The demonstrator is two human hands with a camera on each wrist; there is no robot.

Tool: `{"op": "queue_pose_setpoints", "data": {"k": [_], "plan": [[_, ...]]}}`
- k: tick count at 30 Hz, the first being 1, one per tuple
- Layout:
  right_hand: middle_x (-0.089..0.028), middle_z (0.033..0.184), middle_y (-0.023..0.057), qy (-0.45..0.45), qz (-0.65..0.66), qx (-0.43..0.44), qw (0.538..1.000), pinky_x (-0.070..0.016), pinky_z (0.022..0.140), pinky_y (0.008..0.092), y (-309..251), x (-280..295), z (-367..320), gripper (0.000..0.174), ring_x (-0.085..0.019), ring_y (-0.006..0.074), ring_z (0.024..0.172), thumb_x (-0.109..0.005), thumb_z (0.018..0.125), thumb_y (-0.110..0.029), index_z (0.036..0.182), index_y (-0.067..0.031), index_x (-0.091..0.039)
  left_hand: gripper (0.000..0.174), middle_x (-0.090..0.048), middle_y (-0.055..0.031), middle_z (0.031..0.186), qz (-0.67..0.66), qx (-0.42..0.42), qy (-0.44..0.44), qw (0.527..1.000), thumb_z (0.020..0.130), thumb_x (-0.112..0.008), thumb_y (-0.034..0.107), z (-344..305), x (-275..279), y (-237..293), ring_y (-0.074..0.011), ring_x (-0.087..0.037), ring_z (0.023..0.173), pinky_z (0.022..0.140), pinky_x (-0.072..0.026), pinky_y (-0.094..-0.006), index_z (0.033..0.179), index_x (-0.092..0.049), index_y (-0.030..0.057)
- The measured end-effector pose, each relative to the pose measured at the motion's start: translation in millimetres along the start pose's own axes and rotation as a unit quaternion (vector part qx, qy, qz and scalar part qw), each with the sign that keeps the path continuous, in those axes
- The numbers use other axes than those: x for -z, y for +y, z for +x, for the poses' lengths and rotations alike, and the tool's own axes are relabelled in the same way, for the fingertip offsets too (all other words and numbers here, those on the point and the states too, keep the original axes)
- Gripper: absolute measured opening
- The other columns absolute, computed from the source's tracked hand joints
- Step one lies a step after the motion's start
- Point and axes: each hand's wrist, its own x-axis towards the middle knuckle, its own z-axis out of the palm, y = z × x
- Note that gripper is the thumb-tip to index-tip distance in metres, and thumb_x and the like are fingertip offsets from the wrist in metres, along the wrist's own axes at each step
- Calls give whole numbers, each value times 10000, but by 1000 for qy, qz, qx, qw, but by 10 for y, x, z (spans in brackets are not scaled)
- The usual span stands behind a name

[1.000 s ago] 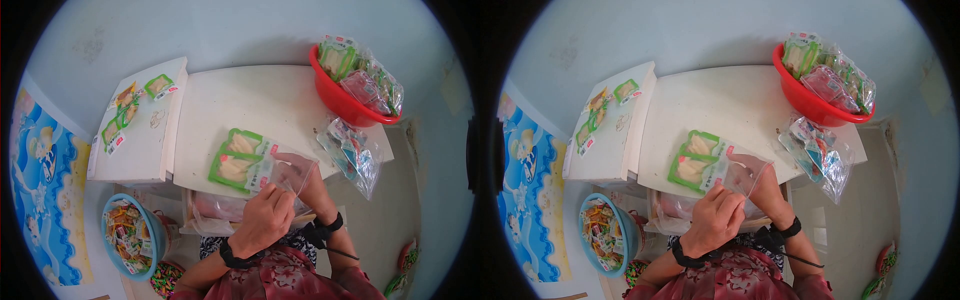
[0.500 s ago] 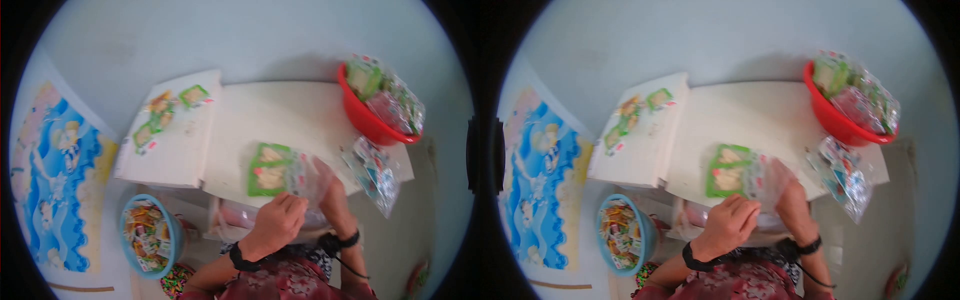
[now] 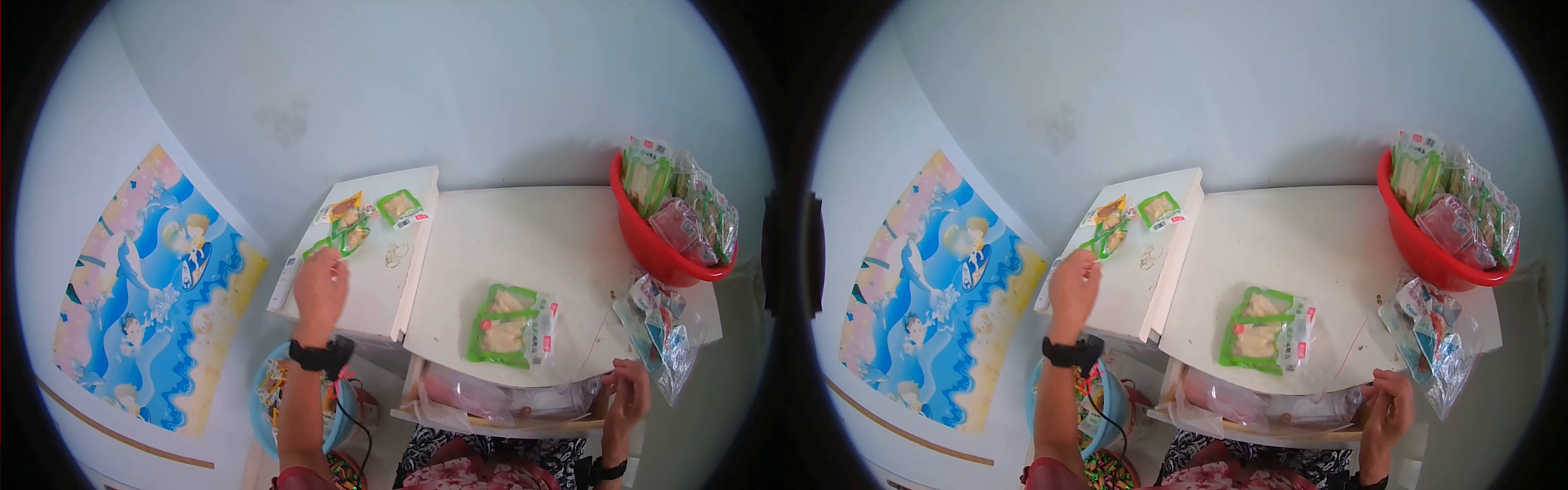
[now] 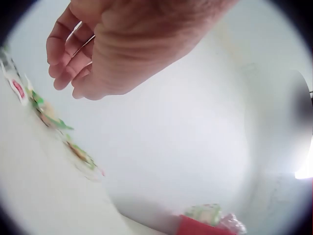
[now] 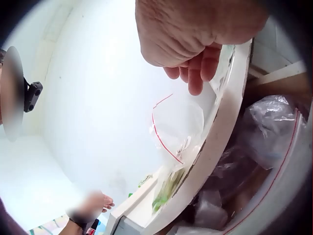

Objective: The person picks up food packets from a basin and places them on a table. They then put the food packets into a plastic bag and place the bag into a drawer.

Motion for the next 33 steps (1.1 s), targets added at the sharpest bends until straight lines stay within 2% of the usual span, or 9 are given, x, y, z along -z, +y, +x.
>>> {"op": "queue_pose_setpoints", "data": {"k": [7,10,13,19,23,25,28,31,33], "plan": [[-664,1076,148,-16,-3,-24,1000,-477,617,246,-45,-16,-81,143,-638,132,713,-486,1001,90,993,24,-613,563,-707,-254,995,151,97,-93,979,873,-741,452,125,-54,-404,-423,-686,958,818,-531,-502,1154,-630,-23],[-665,1079,148,-23,-9,-15,1000,-467,587,243,-29,-47,-94,150,-644,134,695,-491,997,100,992,22,-618,562,-701,-259,1002,135,79,-79,985,859,-757,446,97,-73,-404,-426,-685,949,813,-531,-506,1148,-627,-18],[-676,1061,161,-22,-6,17,1000,-455,528,231,-40,-101,-66,220,-664,150,657,-493,917,190,966,24,-629,455,-701,-230,998,142,58,-145,978,867,-753,409,132,-62,-582,-423,-668,970,824,-525,-485,1078,-655,19],[-675,1061,164,-28,-3,16,999,-455,526,232,-92,-103,-61,233,-665,153,656,-489,910,202,963,24,-631,155,-698,-237,888,53,-13,-54,997,868,-660,121,-39,-40,-988,-443,-663,854,748,-525,-512,980,-647,16],[-671,1071,168,-18,-17,15,1000,-462,542,242,-60,-33,-98,228,-665,155,657,-482,918,192,977,27,-628,170,-697,-199,840,-78,128,1,989,893,-655,109,-291,66,-1011,-328,-678,720,667,-522,-431,1012,-645,-11],[-669,1075,169,1,-22,25,999,-464,549,251,16,16,-128,223,-666,157,658,-477,922,184,984,29,-625,168,-703,-154,829,-166,186,59,967,928,-649,110,-410,440,-391,-238,-666,641,607,-512,-369,1040,-650,-15],[-669,1086,174,26,26,-54,998,-496,580,258,-179,43,-137,199,-665,171,643,-495,924,149,1010,33,-632,170,-698,-88,833,-380,205,40,901,984,-622,116,-592,784,297,-123,-633,615,541,-476,-285,1088,-641,-18],[-678,1081,163,-17,111,-86,990,-540,629,272,-504,-69,-140,173,-691,190,682,-545,939,91,1064,40,-653,149,-710,-79,867,-443,207,18,872,1013,-591,95,-773,831,1028,-110,-647,658,553,-487,-253,1110,-623,-14],[-691,1123,172,-167,150,-69,972,-585,706,302,-677,-94,-126,190,-738,209,808,-597,959,30,1132,34,-675,167,-716,-98,925,-424,148,3,894,975,-626,66,-998,683,1335,-133,-667,693,573,-514,-264,1126,-619,-4]]}}
